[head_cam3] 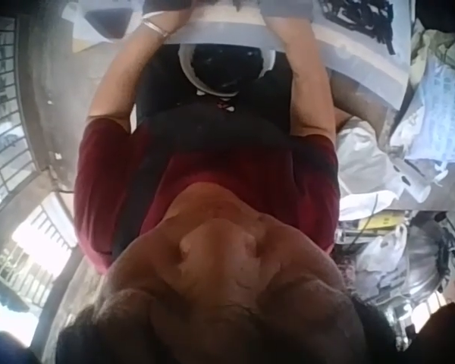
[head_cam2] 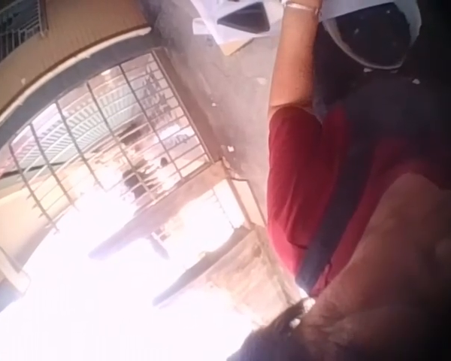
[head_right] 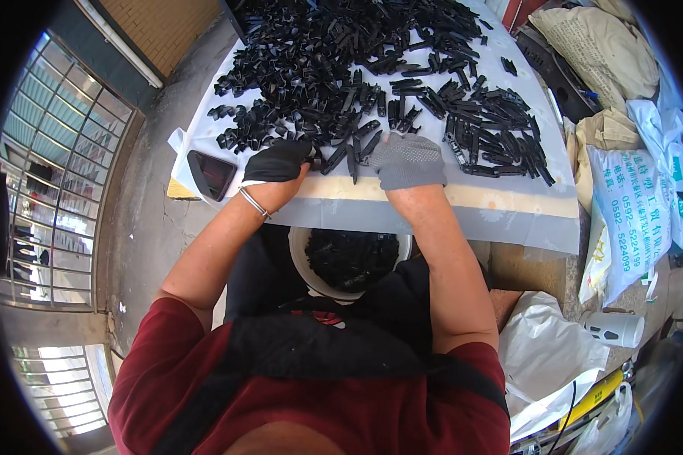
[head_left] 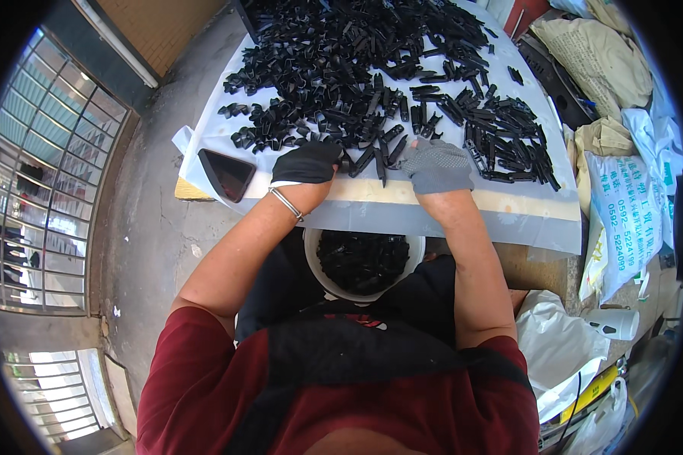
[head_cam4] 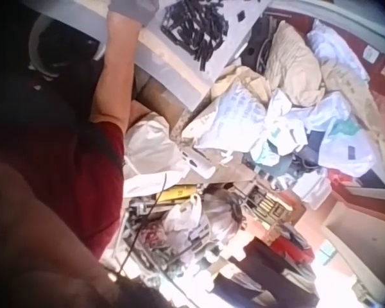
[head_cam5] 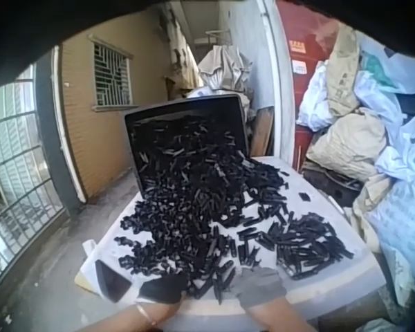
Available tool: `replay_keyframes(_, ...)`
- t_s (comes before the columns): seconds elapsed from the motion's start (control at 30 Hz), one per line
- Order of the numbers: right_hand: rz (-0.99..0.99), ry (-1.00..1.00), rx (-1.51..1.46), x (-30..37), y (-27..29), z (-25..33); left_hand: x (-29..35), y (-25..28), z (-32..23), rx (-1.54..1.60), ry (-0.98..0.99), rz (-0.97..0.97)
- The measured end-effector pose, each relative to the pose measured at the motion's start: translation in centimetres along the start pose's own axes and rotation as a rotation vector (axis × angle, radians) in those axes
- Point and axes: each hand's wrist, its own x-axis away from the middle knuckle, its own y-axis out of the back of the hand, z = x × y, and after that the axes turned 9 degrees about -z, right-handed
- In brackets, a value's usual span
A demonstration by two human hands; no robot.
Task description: Sorting and inspecting small black plastic components from a pile on a table into a bucket.
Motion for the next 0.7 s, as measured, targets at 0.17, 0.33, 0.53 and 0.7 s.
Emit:
replay_keyframes(0.17, 0.050, -0.111, -0.084, 1.9, 0.1, -0.1, 0.8, -1.0, -0.7, 0.047, -0.001, -0.104)
replay_keyframes(0.33, -0.121, -0.211, -0.365, 2.6, 0.2, 0.7, 0.9, -1.8, 0.0, 0.099, -0.006, -0.207)
replay_keyframes(0.53, 0.002, -0.274, -0.657, 1.6, 1.7, 2.7, 2.1, -0.2, 0.1, 0.320, -0.011, -0.398)
replay_keyframes(0.7, -0.029, -0.446, -1.245, 2.5, 1.2, 5.1, 4.6, 2.7, -3.3, 0.621, -0.150, -0.272)
